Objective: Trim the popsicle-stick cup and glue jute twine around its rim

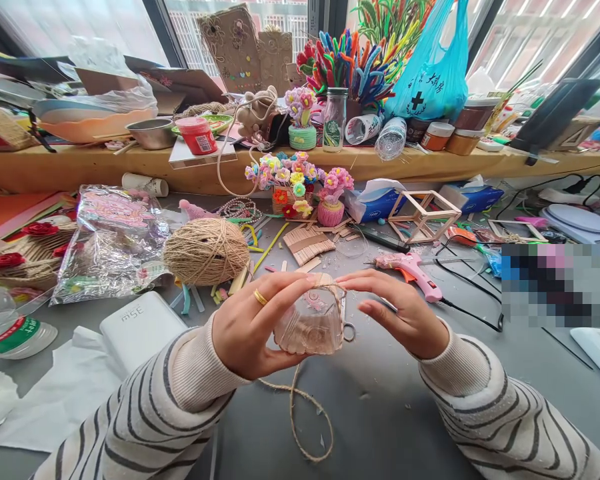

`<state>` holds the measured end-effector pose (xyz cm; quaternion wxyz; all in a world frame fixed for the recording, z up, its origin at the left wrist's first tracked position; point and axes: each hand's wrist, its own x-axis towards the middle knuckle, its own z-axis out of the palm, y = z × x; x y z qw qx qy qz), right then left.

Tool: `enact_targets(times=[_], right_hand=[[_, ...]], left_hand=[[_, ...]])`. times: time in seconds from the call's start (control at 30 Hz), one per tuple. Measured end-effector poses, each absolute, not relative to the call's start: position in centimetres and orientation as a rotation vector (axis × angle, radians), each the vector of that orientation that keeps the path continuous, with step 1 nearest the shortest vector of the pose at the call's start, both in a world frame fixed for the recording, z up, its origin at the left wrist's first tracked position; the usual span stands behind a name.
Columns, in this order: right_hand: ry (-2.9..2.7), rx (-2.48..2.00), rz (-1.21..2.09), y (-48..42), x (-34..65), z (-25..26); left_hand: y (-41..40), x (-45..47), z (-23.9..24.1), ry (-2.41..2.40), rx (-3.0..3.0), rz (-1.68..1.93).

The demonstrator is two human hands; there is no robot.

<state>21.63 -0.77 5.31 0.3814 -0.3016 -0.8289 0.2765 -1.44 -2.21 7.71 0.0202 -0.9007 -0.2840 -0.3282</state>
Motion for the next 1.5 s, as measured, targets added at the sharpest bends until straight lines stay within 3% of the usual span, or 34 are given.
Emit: enact_targets(times=[0.53, 1.0, 1.23, 1.5], right_hand=[[-2.062, -1.011, -0.082, 2.1, 20.2, 4.7], [-1.874, -1.12, -0.075, 6.8, 21.2, 10.7], [-1.858, -1.044, 0.061, 10.0, 20.3, 11.1], [-2.014, -1.258, -0.196, 13.5, 21.1, 9.5]], left_hand=[[-1.7, -1.6, 2.8, -0.634, -2.314, -1.051], [-1.4, -1.9, 2.3, -0.686, -2.366, -1.089], [-1.8, -2.3, 2.6, -0.846, -2.362, -1.186], [-3.7, -4.5, 3.8, -0.895, -2.409, -1.146]])
